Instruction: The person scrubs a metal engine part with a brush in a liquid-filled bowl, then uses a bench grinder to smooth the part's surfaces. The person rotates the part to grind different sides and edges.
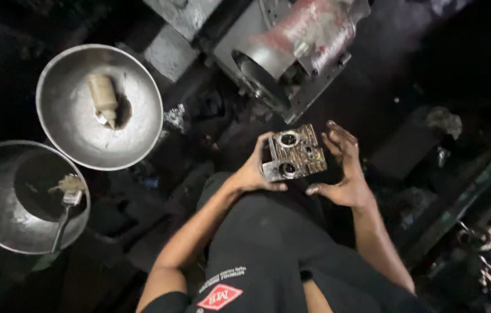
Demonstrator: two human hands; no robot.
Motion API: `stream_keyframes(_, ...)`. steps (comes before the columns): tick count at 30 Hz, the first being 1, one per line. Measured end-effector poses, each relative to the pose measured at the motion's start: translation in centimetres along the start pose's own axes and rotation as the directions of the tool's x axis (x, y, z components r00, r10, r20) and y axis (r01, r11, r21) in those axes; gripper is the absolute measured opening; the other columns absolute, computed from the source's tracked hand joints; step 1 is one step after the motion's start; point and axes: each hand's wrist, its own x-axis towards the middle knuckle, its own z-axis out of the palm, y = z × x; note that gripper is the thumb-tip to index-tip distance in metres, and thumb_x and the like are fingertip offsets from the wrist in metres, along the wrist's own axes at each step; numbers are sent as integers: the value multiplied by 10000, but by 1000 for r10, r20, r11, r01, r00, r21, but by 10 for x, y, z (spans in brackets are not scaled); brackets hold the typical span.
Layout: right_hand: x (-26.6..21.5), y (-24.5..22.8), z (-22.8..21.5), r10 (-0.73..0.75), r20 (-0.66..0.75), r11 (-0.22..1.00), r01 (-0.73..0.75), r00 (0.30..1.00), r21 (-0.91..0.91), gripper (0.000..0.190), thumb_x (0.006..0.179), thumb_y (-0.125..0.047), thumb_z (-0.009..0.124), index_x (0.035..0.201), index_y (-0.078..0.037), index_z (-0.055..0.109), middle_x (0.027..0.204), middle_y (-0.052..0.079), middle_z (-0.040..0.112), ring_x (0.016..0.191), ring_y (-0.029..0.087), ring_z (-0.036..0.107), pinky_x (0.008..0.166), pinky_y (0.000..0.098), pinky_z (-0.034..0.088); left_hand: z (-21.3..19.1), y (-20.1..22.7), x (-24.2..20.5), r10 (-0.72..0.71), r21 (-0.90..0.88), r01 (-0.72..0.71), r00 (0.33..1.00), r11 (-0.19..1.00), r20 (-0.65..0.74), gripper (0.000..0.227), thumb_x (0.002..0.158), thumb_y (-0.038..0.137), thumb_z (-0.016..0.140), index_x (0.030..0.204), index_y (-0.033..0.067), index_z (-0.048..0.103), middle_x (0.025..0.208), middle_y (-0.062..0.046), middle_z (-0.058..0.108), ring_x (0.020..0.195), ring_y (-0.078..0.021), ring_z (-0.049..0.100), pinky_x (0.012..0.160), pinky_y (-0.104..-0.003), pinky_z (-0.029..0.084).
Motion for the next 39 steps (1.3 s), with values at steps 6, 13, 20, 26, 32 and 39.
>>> stream_keyframes(6,-27,55,21,430,-97,839,-358,897,409,878,728,-94,929,1465,14,463,1421,111,597,1283,213,617,1105,403,527,-4,7,-5,-24,72,19,997,997,74,1317,644,185,1014,1586,120,96,1517,-118,430,1437,-246,409,1225,-410,359)
stream_keyframes(13,7,107,26,476,-156,869,-435,866,236,712,637,-65,849,1302,67,633,1191,112,709,1089,177,674,983,315,541,-23,5,-4,-208,-289,179,975,940,-73,1111,756,197,890,1603,99,177,1444,-144,466,1222,-214,541,994,-364,511)
stream_keyframes(20,46,152,43,550,-66,818,-521,832,245,612,588,-53,797,1172,87,681,1048,107,743,937,192,695,870,314,546,-16,-17,24,-360,-330,211,787,920,-501,931,787,224,848,1491,15,277,1266,-168,623,1138,-247,640,928,-357,560)
stream_keyframes(26,70,146,46,539,-123,826,-495,833,271,548,575,-20,774,1106,95,703,1014,107,745,886,195,702,817,323,563,-28,-4,40,-203,-257,73,825,964,-527,880,762,205,899,1451,-4,393,1284,-207,629,1131,-242,648,945,-356,551)
stream_keyframes(32,70,147,34,489,-164,866,-454,857,211,473,617,19,814,1069,91,694,977,92,728,864,167,676,792,308,548,-31,-13,54,-229,-229,125,825,965,-516,891,751,272,894,1449,24,399,1269,-169,648,1119,-224,658,950,-356,556)
stream_keyframes(39,59,168,24,537,-164,836,-496,828,234,433,564,63,704,995,103,688,934,117,735,810,192,693,763,308,550,-24,-33,55,-295,-293,156,799,943,-524,957,710,337,911,1440,-13,400,1258,-177,659,1099,-230,676,941,-346,560)
